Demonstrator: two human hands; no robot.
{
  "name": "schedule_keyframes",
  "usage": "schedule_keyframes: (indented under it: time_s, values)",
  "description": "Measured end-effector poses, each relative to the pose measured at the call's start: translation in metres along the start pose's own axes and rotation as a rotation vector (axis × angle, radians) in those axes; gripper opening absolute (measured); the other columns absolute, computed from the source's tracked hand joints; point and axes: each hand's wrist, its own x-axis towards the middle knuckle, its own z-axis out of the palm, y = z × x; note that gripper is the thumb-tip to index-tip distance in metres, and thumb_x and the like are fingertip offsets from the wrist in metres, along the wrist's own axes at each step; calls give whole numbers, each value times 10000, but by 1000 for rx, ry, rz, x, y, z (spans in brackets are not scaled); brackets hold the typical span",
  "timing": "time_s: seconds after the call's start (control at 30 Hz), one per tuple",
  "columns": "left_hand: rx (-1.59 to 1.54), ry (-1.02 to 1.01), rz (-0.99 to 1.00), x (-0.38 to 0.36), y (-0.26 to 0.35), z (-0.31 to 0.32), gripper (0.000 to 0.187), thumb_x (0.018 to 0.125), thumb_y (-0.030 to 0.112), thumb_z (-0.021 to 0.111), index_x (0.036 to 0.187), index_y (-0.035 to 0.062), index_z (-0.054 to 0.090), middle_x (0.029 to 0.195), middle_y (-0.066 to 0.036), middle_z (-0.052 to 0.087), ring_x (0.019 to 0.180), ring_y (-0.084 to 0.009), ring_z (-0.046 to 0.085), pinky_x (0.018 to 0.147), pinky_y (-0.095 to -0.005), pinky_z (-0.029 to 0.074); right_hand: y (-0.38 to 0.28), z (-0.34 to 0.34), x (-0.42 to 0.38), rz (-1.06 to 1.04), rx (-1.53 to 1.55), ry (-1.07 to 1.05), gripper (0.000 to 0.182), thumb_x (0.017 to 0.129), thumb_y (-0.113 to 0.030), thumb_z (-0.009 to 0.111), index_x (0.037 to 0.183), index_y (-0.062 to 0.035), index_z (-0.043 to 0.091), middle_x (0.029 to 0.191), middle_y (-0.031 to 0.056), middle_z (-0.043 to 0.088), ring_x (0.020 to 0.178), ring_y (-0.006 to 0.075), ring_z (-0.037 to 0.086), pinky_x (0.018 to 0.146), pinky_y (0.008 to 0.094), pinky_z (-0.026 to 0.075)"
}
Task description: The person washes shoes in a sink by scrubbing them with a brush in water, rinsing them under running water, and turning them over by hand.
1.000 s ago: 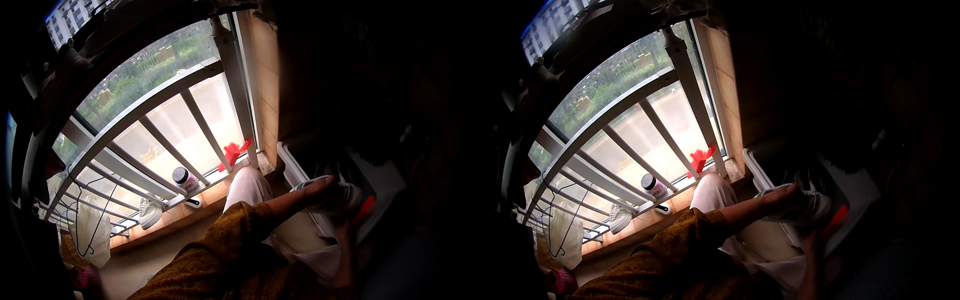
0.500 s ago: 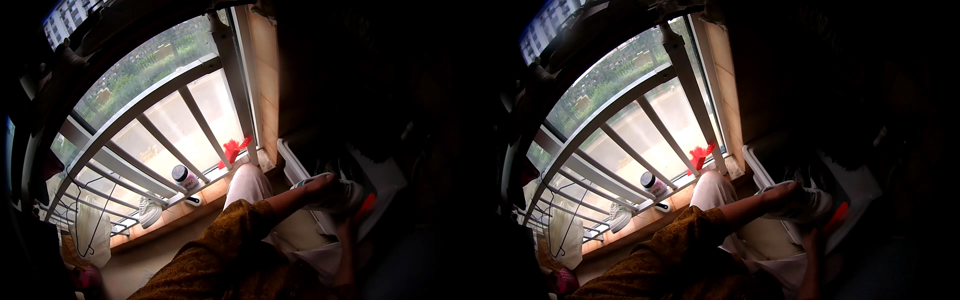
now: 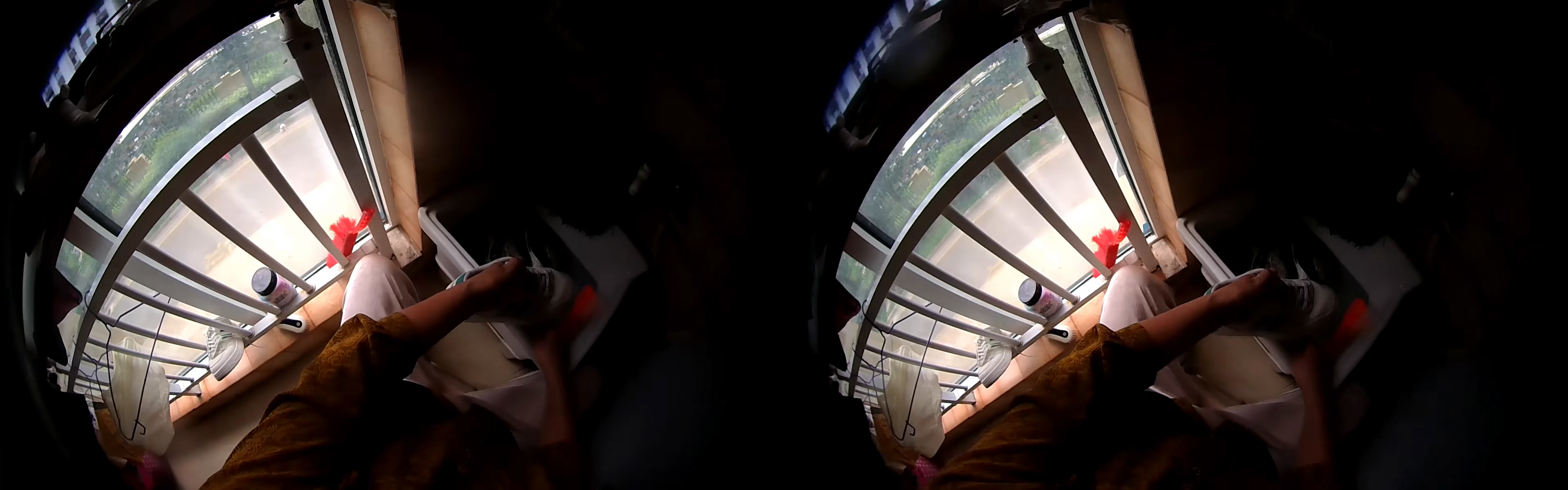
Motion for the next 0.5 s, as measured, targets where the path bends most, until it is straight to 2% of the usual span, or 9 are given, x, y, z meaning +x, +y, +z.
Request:
schedule_keyframes:
  time_s: [0.07,0.1,0.2,0.3,0.37,0.4,0.5]
  values:
    - [145,-47,53,-8,22,13,251,930,258,368,891,43,492,862,-35,523,767,-130,504,722,-289,429,5,4,2,22,-14,6,407,879,-396,449,946,-22,596,927,247,590,901,415,554,745,468,441]
    - [-114,28,-34,-7,19,20,237,916,261,392,874,55,499,838,-31,521,763,-131,504,733,-286,429,7,6,4,28,-25,9,398,878,-388,447,950,-26,597,929,247,590,900,411,556,748,468,441]
    - [-51,71,-62,-6,13,11,250,907,268,390,880,53,514,840,-37,535,780,-136,516,748,-287,434,-3,-2,-2,23,-26,15,388,878,-376,444,952,-25,594,920,243,593,888,410,560,743,470,443]
    - [-28,159,-125,-9,25,23,273,902,270,386,924,40,531,876,-46,556,807,-136,526,752,-281,432,-6,-4,-3,31,-24,8,381,881,-369,441,961,-28,592,915,240,594,882,411,561,740,469,444]
    - [126,223,-103,-12,34,34,318,907,291,380,983,25,537,926,-53,571,835,-134,533,760,-272,431,-6,-3,-3,31,-15,13,378,883,-366,440,968,-30,592,916,240,595,882,410,562,740,467,445]
    - [101,309,-159,-13,42,45,354,928,323,368,1002,22,538,943,-49,574,841,-131,533,766,-267,429,-6,-4,-3,35,-13,-5,376,884,-363,438,972,-31,592,920,238,595,883,407,563,741,465,447]
    - [21,172,-124,-15,45,44,384,945,356,350,1004,26,538,940,-37,572,838,-127,530,771,-266,427,-5,-4,-3,47,-10,-16,380,887,-365,431,975,-32,591,929,233,597,886,401,567,744,459,451]
